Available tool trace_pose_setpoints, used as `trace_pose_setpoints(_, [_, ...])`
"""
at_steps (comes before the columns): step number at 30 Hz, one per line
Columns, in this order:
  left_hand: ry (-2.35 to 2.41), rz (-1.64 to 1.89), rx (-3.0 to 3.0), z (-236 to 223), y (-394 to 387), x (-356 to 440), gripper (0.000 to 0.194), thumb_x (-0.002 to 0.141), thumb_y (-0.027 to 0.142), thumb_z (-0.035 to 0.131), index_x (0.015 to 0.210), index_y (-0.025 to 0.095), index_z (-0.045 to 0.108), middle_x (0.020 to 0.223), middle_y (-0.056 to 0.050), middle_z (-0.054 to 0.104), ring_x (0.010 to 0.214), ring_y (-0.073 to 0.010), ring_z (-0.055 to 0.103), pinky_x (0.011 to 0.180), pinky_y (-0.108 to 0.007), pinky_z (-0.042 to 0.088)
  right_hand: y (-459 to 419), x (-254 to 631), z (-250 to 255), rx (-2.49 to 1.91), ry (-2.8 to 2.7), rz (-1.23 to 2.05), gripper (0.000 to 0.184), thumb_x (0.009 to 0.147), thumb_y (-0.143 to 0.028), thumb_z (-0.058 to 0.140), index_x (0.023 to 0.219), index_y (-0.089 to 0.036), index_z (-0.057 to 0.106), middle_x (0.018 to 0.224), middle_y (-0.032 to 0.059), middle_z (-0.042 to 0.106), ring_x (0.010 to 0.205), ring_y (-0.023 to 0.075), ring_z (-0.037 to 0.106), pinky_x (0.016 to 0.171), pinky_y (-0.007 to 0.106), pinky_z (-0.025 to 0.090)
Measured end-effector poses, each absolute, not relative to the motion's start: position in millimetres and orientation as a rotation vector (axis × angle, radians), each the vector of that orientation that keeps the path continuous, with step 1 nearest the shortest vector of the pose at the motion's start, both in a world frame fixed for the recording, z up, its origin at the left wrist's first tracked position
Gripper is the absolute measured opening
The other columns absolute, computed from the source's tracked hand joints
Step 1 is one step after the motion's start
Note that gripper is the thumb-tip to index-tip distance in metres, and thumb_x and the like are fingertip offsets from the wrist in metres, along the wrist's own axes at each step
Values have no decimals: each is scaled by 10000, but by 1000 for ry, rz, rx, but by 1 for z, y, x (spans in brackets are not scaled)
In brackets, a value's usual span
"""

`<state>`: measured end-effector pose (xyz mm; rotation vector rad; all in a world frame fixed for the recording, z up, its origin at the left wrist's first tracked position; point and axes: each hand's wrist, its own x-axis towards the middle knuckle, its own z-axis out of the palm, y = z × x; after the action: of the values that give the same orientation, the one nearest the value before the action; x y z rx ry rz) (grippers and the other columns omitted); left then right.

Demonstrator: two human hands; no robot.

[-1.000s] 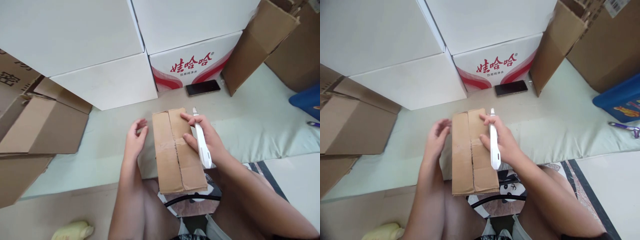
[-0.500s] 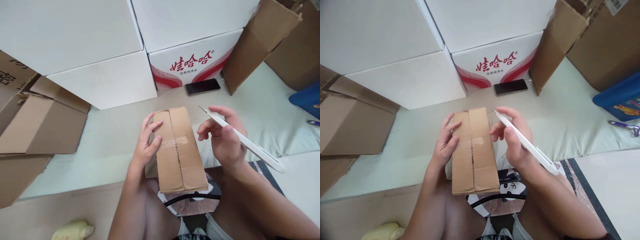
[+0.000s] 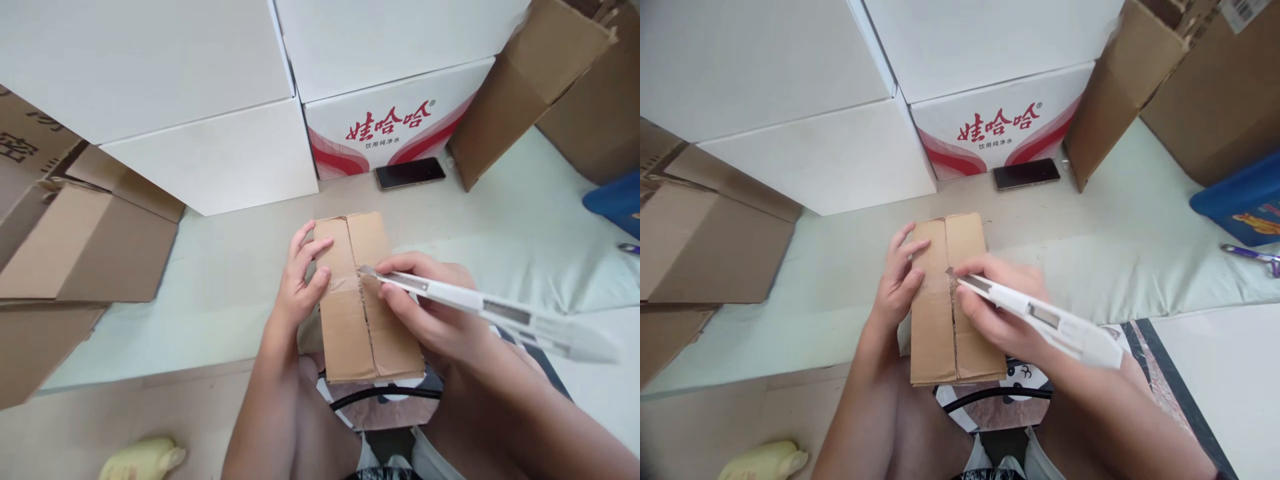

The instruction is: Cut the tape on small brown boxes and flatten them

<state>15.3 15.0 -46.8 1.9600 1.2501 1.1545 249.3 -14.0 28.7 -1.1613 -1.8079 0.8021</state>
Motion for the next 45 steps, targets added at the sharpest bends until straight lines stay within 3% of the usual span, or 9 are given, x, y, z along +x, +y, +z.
trace_pose_setpoints(7, [1288, 1132, 1971, -45, 15, 18, 535, 1024, 648, 465, 1341, 251, 634, 1641, -178, 419, 1536, -373, 435, 1202, -574, 445, -13, 247, 30, -1190, -1908, 645, 133, 888, -201, 564, 916, -263, 679, 570, -57, 657, 440, 108, 548, 484, 251, 425])
trace_pose_setpoints(14, [1275, 1111, 1949, -44, 15, 19, 554, 1016, 670, 461, 1336, 252, 635, 1657, -172, 400, 1539, -357, 438, 1190, -538, 467, -11, 239, 24, -1206, -1995, 436, 145, 847, -178, 547, 851, -250, 674, 620, -6, 737, 505, 146, 654, 480, 254, 448])
trace_pose_setpoints(18, [1282, 1103, 1951, -44, 15, 20, 581, 1008, 688, 459, 1336, 244, 638, 1656, -174, 400, 1531, -362, 447, 1189, -537, 468, -12, 237, 23, -1232, -1985, 391, 143, 805, -151, 536, 794, -234, 652, 588, -8, 712, 486, 131, 634, 480, 228, 436])
trace_pose_setpoints(26, [1300, 1102, 1944, -45, 15, 19, 583, 1008, 685, 454, 1336, 241, 641, 1653, -182, 405, 1546, -375, 428, 1166, -543, 489, -11, 247, 28, -969, -2054, 620, 149, 786, -131, 507, 696, -236, 563, 487, -56, 542, 412, 85, 458, 446, 216, 359])
trace_pose_setpoints(29, [1310, 1093, 1953, -44, 15, 18, 593, 1010, 689, 440, 1340, 237, 638, 1636, -184, 428, 1551, -368, 423, 1163, -537, 492, -14, 253, 28, -964, -1934, 716, 143, 809, -153, 539, 719, -245, 600, 485, -53, 554, 395, 97, 462, 419, 241, 349])
trace_pose_setpoints(34, [1297, 1110, 1966, -44, 17, 16, 584, 1014, 686, 440, 1333, 238, 638, 1582, -180, 493, 1580, -358, 383, 1207, -549, 447, -5, 262, 13, -1285, -1433, 472, 89, 893, -251, 602, 924, -276, 682, 580, -33, 586, 479, 155, 517, 458, 296, 414])
trace_pose_setpoints(38, [1295, 1128, 1940, -46, 18, 15, 560, 1015, 669, 459, 1322, 237, 641, 1596, -181, 476, 1586, -361, 366, 1215, -554, 435, 28, 273, -21, -1459, -1590, 329, 168, 854, -264, 657, 1015, -270, 704, 777, 17, 698, 564, 168, 551, 605, 344, 492])
trace_pose_setpoints(41, [1290, 1139, 1914, -47, 18, 16, 557, 1012, 668, 467, 1321, 240, 642, 1617, -181, 449, 1587, -373, 359, 1206, -564, 441, 52, 283, -52, -1546, -1808, 350, 262, 867, -254, 595, 1092, -237, 728, 1025, 96, 773, 792, 247, 683, 758, 409, 543])
trace_pose_setpoints(45, [1271, 1140, 1884, -45, 18, 17, 538, 1010, 658, 486, 1317, 245, 639, 1617, -183, 443, 1579, -369, 374, 1187, -547, 466, 68, 289, -80, -1614, -1979, 456, 414, 871, -149, 499, 1210, -223, 725, 1123, 119, 774, 1033, 306, 701, 876, 449, 553])
